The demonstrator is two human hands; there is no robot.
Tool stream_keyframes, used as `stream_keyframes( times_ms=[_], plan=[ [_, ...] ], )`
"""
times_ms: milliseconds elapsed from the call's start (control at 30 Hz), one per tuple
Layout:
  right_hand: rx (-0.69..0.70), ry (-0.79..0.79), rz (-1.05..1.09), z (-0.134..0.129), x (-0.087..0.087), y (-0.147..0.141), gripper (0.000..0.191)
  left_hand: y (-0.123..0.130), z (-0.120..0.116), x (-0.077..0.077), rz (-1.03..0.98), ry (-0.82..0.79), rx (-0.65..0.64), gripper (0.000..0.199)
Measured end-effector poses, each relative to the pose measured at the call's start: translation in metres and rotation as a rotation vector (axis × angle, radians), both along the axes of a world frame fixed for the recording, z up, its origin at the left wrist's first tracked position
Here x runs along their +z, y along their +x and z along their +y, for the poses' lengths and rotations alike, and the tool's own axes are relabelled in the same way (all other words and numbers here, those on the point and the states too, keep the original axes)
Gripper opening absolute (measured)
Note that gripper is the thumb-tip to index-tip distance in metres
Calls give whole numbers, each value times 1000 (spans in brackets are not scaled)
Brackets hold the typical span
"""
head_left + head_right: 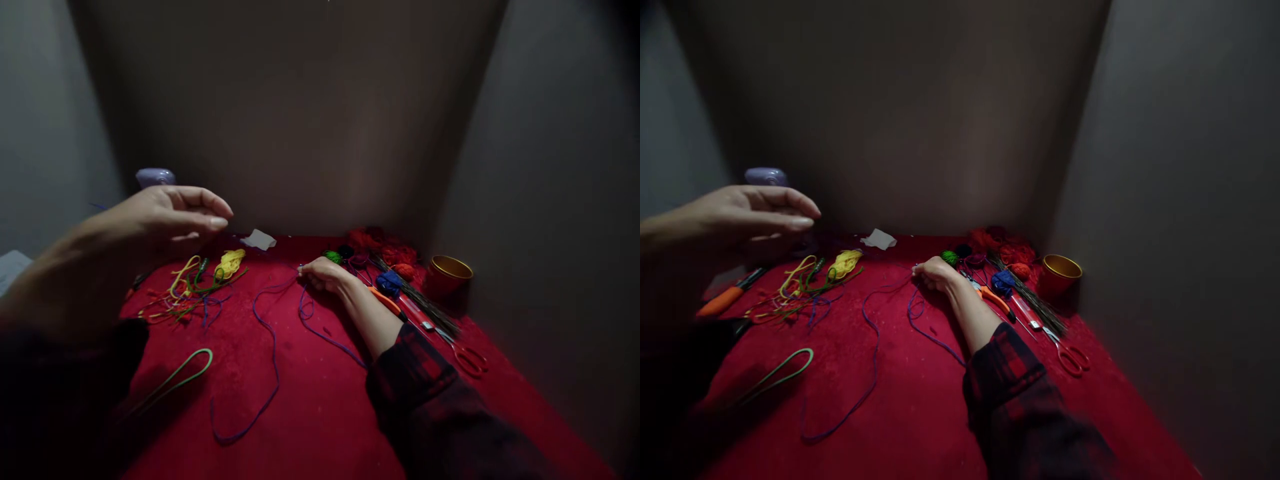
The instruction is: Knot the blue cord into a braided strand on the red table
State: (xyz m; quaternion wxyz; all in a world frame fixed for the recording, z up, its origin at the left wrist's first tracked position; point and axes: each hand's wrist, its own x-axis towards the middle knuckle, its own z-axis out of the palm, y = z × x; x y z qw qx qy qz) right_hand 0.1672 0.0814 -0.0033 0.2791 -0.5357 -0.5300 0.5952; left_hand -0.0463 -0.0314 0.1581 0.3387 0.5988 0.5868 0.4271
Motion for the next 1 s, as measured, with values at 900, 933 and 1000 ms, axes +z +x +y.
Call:
stream_keyframes(
  times_ms=[900, 933, 1000],
  plan=[
    [20, 117, -22, 2, -12, 5, 22, 85, 97, -153, -51, -371, -211, 22],
    [28, 121, -30, 2, -11, 5, 22, 84, 98, -153, -60, -377, -218, 22],
    [40, 135, -55, 0, -10, 6, 22, 81, 99, -155, -84, -387, -238, 20]
  ],
)
